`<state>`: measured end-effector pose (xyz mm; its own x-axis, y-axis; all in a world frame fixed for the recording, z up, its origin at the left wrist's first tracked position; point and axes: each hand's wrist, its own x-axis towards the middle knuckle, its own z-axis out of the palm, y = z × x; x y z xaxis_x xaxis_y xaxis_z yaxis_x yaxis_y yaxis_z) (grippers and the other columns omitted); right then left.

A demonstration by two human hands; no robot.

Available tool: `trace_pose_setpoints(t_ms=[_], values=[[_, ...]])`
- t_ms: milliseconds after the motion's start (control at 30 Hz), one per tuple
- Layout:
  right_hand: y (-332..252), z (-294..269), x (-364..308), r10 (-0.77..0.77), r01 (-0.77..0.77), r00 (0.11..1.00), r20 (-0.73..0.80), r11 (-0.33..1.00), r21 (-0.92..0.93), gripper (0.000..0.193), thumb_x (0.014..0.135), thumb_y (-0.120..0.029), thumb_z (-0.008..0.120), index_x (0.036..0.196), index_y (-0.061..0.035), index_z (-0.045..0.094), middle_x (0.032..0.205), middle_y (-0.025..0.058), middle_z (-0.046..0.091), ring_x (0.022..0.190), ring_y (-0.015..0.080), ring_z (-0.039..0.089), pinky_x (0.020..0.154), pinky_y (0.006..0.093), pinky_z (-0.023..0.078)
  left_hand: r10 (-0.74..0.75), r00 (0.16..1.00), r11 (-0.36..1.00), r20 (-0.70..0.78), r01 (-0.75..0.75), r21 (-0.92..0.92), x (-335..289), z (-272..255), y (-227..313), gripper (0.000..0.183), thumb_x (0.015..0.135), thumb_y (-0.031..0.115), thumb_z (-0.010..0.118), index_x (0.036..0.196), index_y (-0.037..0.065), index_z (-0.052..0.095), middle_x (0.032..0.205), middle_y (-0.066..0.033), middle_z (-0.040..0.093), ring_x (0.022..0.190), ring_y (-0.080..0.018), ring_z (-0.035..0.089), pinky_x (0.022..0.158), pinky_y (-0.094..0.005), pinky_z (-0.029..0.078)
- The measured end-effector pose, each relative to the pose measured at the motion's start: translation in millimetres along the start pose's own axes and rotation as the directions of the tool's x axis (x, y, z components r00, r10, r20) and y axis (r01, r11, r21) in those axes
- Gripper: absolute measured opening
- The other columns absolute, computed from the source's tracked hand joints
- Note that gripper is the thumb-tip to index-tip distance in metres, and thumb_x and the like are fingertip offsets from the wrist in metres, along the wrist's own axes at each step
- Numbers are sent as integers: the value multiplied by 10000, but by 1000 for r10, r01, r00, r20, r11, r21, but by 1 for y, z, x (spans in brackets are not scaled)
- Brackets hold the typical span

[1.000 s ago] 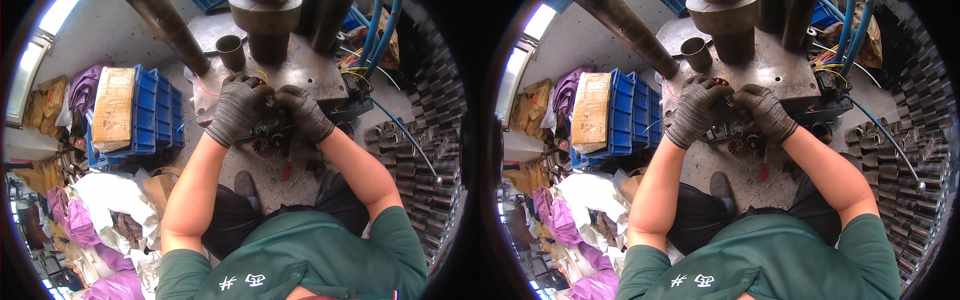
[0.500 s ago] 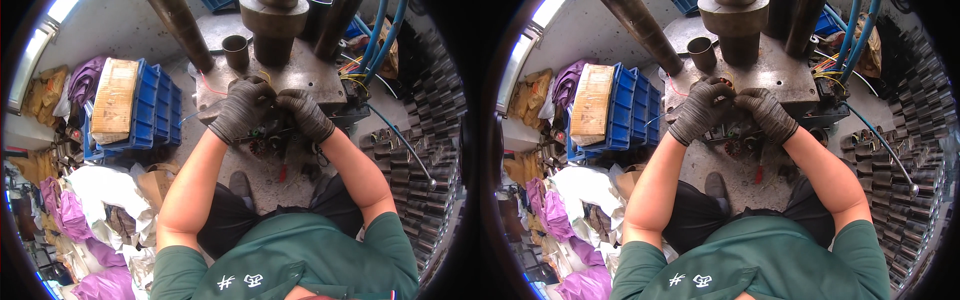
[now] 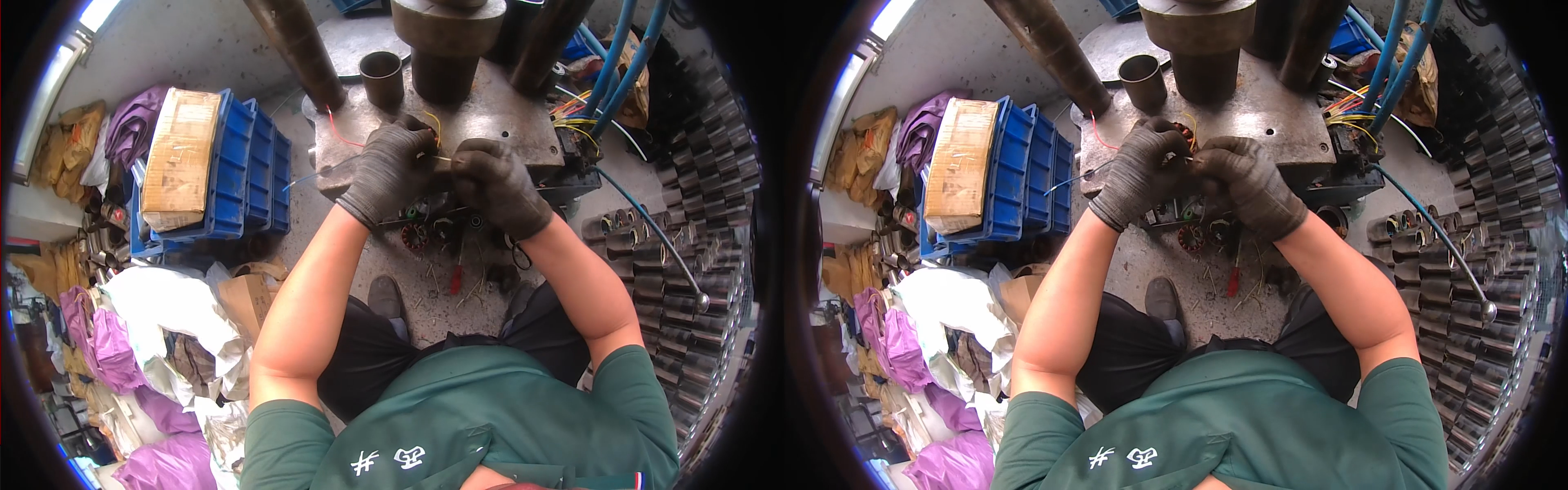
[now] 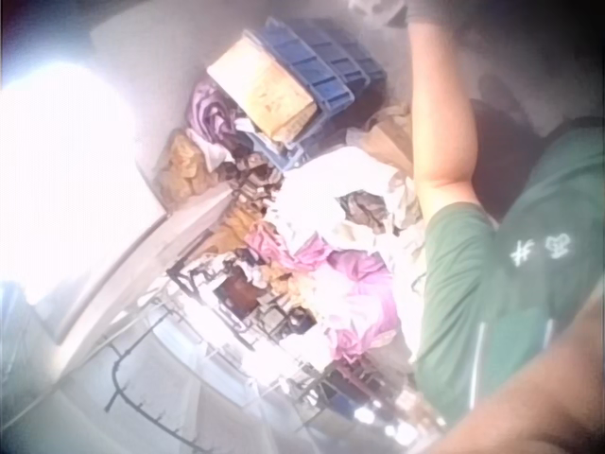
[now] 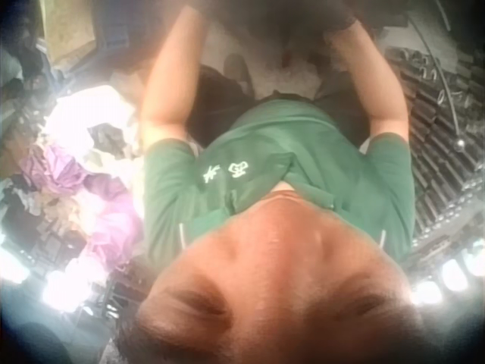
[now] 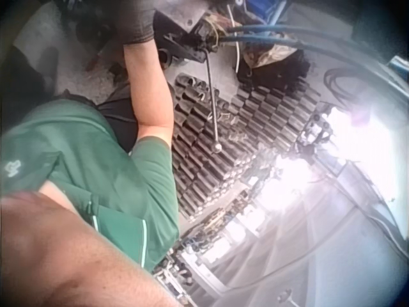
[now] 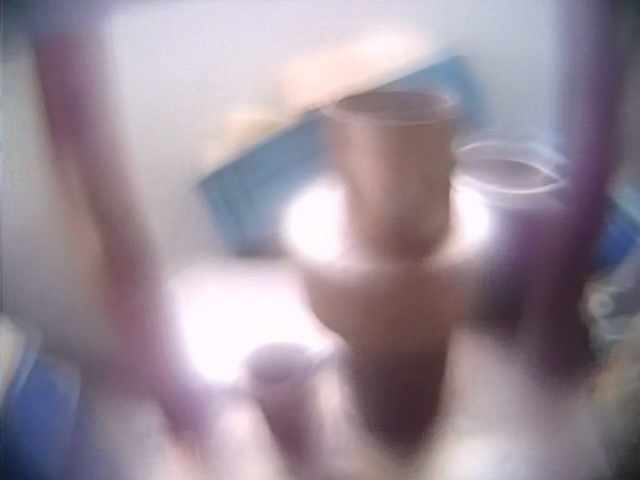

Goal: The person secures a motor stator coil with cable ties, trims them using scissors, presses the stator into a metal cylinder using a press machine, and attaches wires to another stator coil by cutting and wrapping them by hand.

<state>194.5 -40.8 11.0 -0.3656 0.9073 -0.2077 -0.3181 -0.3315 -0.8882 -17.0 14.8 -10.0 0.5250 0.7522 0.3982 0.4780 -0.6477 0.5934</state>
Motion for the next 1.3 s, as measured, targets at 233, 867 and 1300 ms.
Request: trace_pose_setpoints(t_ms=[233,867,1300], values=[[-28,8,-11,-234,202,967,-104,946,-253,205,996,-228,703,996,-25,730,831,-8,677,691,61,596,633,232,487,-35,988,989,-150,56,137,-8,3,-1,234,770,146,817,981,68,755,1110,-147,709,1106,-387,633,949,-457,540],[4,-16,37,205,-157,979,0,749,-644,331,871,-180,757,1116,43,749,876,78,732,794,125,668,720,267,561,-274,948,912,-165,310,269,-16,6,7,203,815,236,806,977,114,815,1070,-133,732,1066,-373,665,946,-457,534],[29,-31,42,214,-216,975,60,976,31,203,880,-124,681,1068,-62,727,771,-29,618,623,56,545,531,204,469,-337,932,903,-131,359,237,-17,6,5,222,846,275,769,1008,131,814,1094,-128,750,1168,-378,625,1023,-473,506]])
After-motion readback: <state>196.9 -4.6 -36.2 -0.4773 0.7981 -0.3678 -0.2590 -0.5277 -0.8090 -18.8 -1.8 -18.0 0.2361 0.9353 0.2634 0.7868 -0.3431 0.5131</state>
